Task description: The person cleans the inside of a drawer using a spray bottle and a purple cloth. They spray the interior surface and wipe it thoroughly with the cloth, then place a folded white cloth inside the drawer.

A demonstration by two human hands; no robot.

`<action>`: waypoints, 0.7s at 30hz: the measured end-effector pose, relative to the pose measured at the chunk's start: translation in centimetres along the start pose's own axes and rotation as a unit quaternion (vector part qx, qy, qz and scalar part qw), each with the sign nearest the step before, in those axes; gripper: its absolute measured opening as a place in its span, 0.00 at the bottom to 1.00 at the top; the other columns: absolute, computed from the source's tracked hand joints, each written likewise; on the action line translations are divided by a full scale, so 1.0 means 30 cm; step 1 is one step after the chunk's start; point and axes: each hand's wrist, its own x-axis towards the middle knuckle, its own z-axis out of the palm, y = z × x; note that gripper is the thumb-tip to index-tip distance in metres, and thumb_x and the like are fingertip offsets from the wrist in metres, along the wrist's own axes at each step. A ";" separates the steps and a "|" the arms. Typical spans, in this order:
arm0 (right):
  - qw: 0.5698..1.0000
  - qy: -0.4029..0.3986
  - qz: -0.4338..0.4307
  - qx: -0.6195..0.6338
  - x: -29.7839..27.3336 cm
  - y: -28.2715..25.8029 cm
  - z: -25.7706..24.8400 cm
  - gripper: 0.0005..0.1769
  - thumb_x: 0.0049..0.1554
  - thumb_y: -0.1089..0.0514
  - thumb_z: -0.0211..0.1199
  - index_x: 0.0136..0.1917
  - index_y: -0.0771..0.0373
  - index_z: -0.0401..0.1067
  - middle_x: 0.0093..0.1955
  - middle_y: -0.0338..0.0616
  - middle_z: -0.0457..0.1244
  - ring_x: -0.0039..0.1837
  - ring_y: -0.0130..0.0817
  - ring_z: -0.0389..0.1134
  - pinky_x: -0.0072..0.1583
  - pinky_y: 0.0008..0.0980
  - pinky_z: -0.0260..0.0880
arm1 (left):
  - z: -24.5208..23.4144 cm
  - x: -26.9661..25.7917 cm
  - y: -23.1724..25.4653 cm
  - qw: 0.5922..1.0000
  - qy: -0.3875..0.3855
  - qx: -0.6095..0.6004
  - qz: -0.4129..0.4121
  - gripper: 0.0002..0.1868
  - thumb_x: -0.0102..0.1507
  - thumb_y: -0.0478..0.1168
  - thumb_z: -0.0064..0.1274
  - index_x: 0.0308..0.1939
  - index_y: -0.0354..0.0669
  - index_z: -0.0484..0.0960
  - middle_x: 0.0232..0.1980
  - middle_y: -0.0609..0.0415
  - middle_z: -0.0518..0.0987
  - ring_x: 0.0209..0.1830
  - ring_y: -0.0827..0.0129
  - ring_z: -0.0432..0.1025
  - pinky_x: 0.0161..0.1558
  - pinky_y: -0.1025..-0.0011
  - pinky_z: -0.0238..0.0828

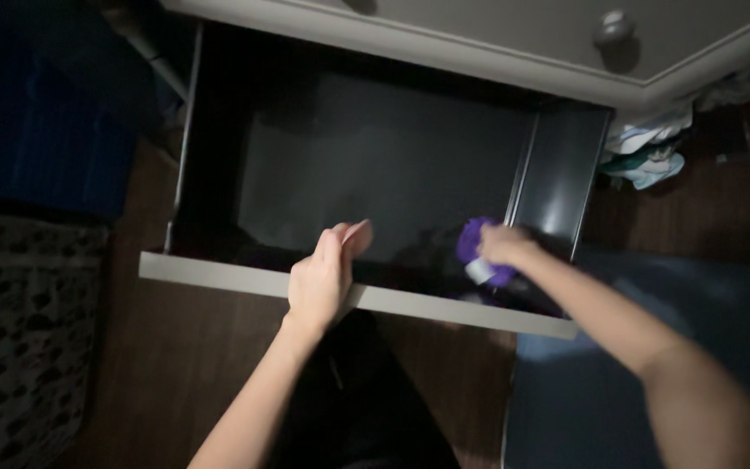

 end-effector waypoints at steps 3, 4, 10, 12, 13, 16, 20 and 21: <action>0.996 -0.076 -0.043 -0.024 0.095 -0.050 0.167 0.36 0.54 0.31 0.67 0.60 0.63 0.75 0.62 0.62 0.65 0.65 0.57 0.65 0.65 0.47 0.68 | 0.015 -0.001 0.000 1.000 0.023 0.005 -0.009 0.08 0.70 0.36 0.51 0.53 0.40 0.74 0.48 0.52 0.83 0.28 0.55 0.79 0.28 0.64 0.76; 0.992 -0.083 -0.074 -0.061 0.129 -0.070 0.209 0.38 0.52 0.28 0.71 0.57 0.63 0.81 0.65 0.64 0.63 0.69 0.61 0.60 0.68 0.47 0.63 | 0.019 -0.006 0.002 0.999 0.034 0.003 -0.012 0.08 0.70 0.37 0.51 0.52 0.41 0.75 0.48 0.53 0.83 0.29 0.55 0.79 0.29 0.63 0.76; 1.000 -0.003 0.002 0.028 0.209 -0.140 0.278 0.40 0.44 0.33 0.77 0.57 0.64 0.78 0.63 0.61 0.68 0.64 0.53 0.70 0.63 0.44 0.72 | 0.031 -0.018 -0.011 1.000 0.030 -0.006 -0.008 0.10 0.69 0.36 0.52 0.54 0.41 0.76 0.47 0.51 0.83 0.28 0.54 0.79 0.29 0.63 0.76; 0.996 -0.004 0.010 0.086 0.247 -0.240 0.266 0.36 0.49 0.32 0.70 0.57 0.63 0.80 0.62 0.58 0.69 0.63 0.51 0.72 0.63 0.44 0.73 | 0.035 -0.018 -0.016 0.999 0.030 -0.015 -0.013 0.10 0.70 0.35 0.52 0.55 0.41 0.75 0.47 0.50 0.83 0.28 0.55 0.80 0.29 0.64 0.77; 0.998 0.001 -0.033 0.061 0.266 -0.304 0.264 0.33 0.52 0.34 0.66 0.57 0.63 0.80 0.61 0.57 0.69 0.62 0.51 0.72 0.62 0.45 0.73 | 0.036 -0.019 -0.017 0.999 0.031 -0.019 -0.016 0.10 0.70 0.35 0.52 0.55 0.41 0.75 0.47 0.50 0.83 0.29 0.56 0.80 0.29 0.65 0.77; 0.986 0.021 -0.164 -0.012 0.313 -0.524 0.236 0.26 0.61 0.39 0.55 0.57 0.60 0.79 0.61 0.55 0.69 0.61 0.53 0.73 0.60 0.47 0.74 | 0.032 -0.016 -0.016 0.997 0.064 -0.030 0.006 0.11 0.70 0.34 0.51 0.57 0.41 0.74 0.48 0.50 0.83 0.31 0.55 0.80 0.31 0.64 0.77; 0.944 0.015 -0.317 0.090 0.240 -0.822 0.155 0.25 0.63 0.42 0.52 0.63 0.61 0.74 0.62 0.54 0.69 0.62 0.50 0.71 0.63 0.45 0.71 | 0.028 -0.010 -0.001 0.997 0.069 -0.037 -0.028 0.11 0.68 0.35 0.54 0.55 0.44 0.77 0.46 0.50 0.84 0.29 0.54 0.80 0.31 0.63 0.77; 0.924 0.005 -0.360 0.133 0.207 -0.871 0.127 0.25 0.64 0.43 0.52 0.64 0.61 0.73 0.62 0.53 0.68 0.63 0.49 0.70 0.64 0.44 0.70 | 0.024 -0.011 -0.002 0.996 0.067 -0.049 -0.028 0.12 0.67 0.34 0.53 0.55 0.44 0.77 0.47 0.50 0.84 0.30 0.54 0.80 0.31 0.63 0.77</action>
